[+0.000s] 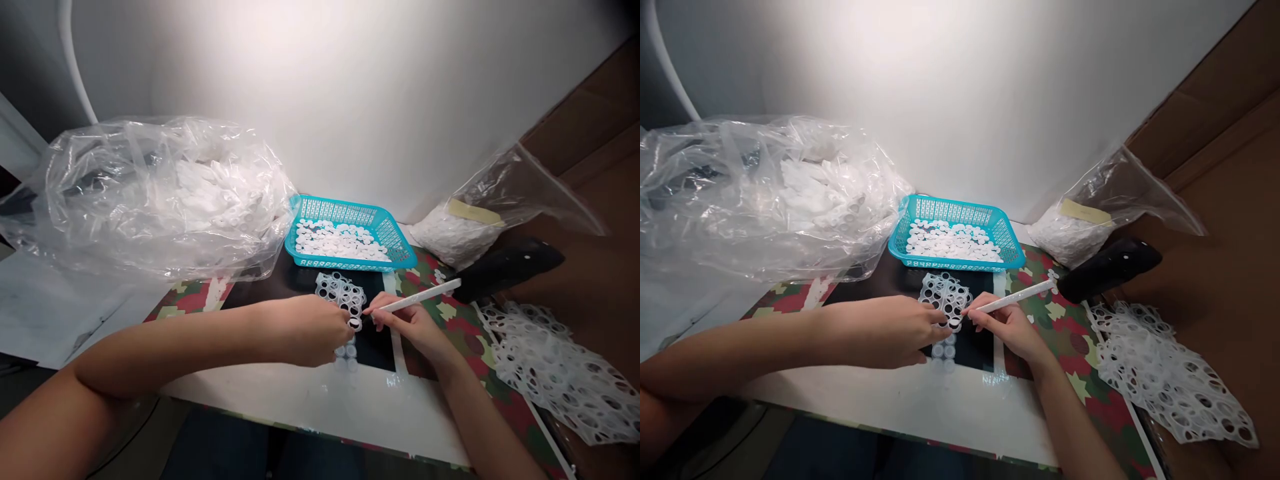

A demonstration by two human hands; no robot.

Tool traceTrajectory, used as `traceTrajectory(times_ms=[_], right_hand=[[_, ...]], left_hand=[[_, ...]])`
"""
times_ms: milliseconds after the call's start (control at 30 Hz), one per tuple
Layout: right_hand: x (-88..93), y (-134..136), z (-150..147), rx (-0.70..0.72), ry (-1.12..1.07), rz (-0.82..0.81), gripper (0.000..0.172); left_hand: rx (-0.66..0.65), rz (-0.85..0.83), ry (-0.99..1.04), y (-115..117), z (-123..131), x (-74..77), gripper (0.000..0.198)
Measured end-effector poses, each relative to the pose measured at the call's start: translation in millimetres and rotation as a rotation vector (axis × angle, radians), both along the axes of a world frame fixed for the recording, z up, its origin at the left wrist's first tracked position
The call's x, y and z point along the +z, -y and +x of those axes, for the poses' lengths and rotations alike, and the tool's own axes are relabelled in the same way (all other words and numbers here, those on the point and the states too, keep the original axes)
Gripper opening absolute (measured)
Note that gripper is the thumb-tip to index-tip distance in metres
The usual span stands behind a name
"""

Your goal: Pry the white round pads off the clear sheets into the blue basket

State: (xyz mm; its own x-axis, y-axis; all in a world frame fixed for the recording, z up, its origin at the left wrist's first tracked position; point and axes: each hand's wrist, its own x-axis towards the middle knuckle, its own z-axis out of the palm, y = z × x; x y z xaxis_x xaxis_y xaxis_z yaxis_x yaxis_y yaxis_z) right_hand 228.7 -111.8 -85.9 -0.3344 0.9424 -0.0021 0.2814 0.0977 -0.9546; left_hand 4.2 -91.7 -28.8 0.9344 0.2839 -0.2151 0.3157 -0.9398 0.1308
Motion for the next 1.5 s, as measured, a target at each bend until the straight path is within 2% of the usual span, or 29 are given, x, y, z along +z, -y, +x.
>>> traceTrajectory(times_ms=[133, 300, 500, 633, 700, 800, 900, 1033, 1167, 1333, 1500], right_hand=[[-2.6, 2, -3, 0.018, 0.059, -0.007, 0.023], [2.7, 7, -4, 0.110, 0.218, -0.138, 0.028], [13.1, 10, -4, 0.195, 0.334, -0.082, 0.028], [13.1, 12, -3, 0.209, 0.342, -0.041, 0.027], [12.8, 12, -3, 0.224, 0.333, -0.034, 0.026], [12.7, 12, -1, 0.237, 0.326, -0.040, 0.025], [10.1, 11, -2, 0.192, 0.317, -0.034, 0.024], [-2.5, 11, -8, 0.096, 0.263, -0.004, 0.022], [-17.0, 10, -13, 0.062, 0.197, 0.079, 0.019], [-21.0, 7, -8, 0.088, 0.182, 0.145, 0.016], [-16.5, 6, -6, 0.168, 0.214, 0.157, 0.015]], left_hand=[[0.034, 0.056, -0.050, 10, -1, -11.9, 0.042], [0.024, 0.024, -0.115, 14, -2, -5.7, 0.038], [0.023, 0.026, -0.127, 17, -6, -1.8, 0.030], [0.021, 0.070, -0.144, 19, -6, -3.0, 0.058], [0.011, 0.091, -0.171, 20, -5, -4.4, 0.064], [-0.003, 0.123, -0.174, 24, -3, -9.5, 0.059], [0.002, 0.211, -0.159, 30, -1, -19.2, 0.063], [0.032, 0.338, -0.138, 39, 0, -37.3, 0.063], [0.072, 0.389, -0.056, 43, -2, -52.0, 0.054], [0.113, 0.365, -0.009, 41, -5, -55.2, 0.051], [0.080, 0.318, 0.000, 34, -9, -52.7, 0.051]])
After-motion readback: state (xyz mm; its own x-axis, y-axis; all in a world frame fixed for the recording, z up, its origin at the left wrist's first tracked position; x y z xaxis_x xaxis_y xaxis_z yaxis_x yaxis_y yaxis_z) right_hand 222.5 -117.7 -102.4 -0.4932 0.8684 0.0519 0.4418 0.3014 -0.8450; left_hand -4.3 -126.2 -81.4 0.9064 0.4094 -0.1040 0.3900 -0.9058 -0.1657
